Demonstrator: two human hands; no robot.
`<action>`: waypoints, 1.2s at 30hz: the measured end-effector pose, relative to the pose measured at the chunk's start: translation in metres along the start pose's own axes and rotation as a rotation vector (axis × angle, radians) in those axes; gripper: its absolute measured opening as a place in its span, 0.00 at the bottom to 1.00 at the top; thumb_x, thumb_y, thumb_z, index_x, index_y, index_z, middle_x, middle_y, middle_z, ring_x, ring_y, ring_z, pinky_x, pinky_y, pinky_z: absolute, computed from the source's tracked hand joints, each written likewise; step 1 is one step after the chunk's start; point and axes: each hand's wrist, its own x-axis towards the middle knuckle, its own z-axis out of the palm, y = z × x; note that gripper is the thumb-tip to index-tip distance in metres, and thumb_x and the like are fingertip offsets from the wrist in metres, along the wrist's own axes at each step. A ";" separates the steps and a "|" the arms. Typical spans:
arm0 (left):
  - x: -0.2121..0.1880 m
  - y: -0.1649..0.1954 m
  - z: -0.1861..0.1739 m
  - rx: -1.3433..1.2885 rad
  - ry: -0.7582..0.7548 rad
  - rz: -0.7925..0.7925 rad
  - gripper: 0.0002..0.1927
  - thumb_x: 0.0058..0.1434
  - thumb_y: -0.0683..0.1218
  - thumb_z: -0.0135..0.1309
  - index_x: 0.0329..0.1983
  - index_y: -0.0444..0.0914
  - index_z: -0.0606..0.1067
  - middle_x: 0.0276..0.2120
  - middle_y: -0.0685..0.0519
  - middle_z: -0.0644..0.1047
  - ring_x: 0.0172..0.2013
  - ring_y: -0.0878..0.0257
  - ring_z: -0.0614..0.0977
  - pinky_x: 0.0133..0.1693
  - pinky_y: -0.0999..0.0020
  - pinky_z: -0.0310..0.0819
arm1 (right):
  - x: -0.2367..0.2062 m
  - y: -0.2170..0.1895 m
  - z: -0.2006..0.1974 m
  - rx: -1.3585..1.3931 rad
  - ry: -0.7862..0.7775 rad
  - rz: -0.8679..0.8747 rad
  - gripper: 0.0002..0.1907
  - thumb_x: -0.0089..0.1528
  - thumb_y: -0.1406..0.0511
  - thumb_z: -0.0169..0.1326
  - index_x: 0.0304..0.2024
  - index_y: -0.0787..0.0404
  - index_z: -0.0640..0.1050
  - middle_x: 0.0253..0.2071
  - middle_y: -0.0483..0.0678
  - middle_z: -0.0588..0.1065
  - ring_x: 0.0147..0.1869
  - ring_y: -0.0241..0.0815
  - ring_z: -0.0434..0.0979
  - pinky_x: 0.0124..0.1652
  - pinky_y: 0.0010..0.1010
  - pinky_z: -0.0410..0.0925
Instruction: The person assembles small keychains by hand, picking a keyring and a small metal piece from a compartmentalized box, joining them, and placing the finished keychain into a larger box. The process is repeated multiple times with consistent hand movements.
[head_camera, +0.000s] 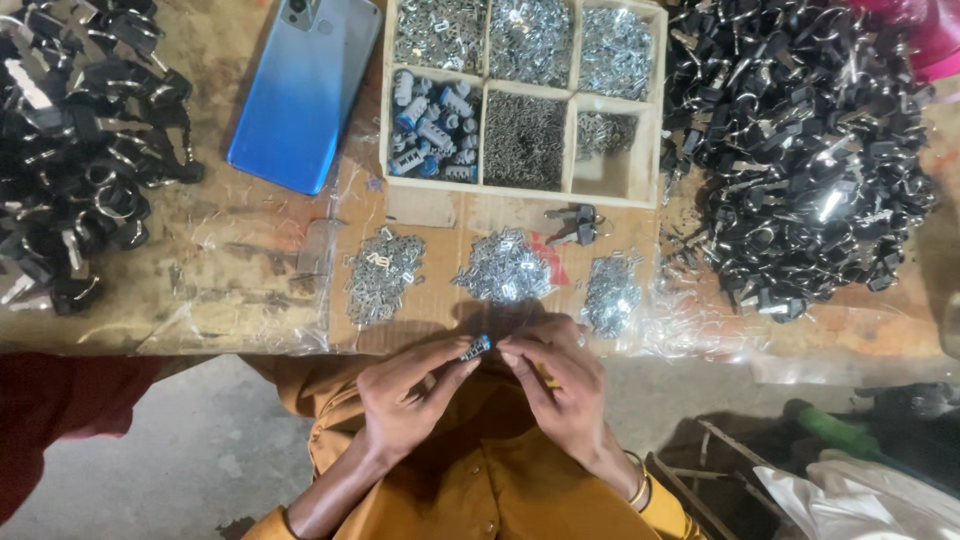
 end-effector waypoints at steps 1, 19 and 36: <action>0.000 0.000 -0.001 0.009 0.007 -0.020 0.13 0.53 0.38 0.70 0.42 0.37 0.83 0.42 0.50 0.86 0.25 0.72 0.84 0.21 0.78 0.73 | 0.000 -0.005 0.000 -0.014 -0.008 0.021 0.13 0.61 0.75 0.62 0.48 0.61 0.81 0.43 0.47 0.78 0.44 0.36 0.79 0.39 0.24 0.73; -0.005 -0.010 -0.006 -0.015 -0.014 0.013 0.12 0.52 0.38 0.70 0.41 0.35 0.83 0.41 0.46 0.86 0.27 0.67 0.88 0.23 0.79 0.80 | -0.022 0.039 -0.011 -0.349 0.046 -0.064 0.19 0.58 0.59 0.69 0.52 0.44 0.85 0.54 0.41 0.73 0.49 0.31 0.73 0.48 0.26 0.62; -0.015 -0.028 -0.005 -0.086 0.003 -0.124 0.12 0.53 0.39 0.70 0.41 0.36 0.84 0.40 0.49 0.86 0.30 0.70 0.86 0.26 0.79 0.78 | -0.015 0.018 0.015 -0.012 -0.017 -0.079 0.11 0.59 0.73 0.66 0.44 0.59 0.85 0.47 0.43 0.77 0.52 0.38 0.76 0.48 0.26 0.73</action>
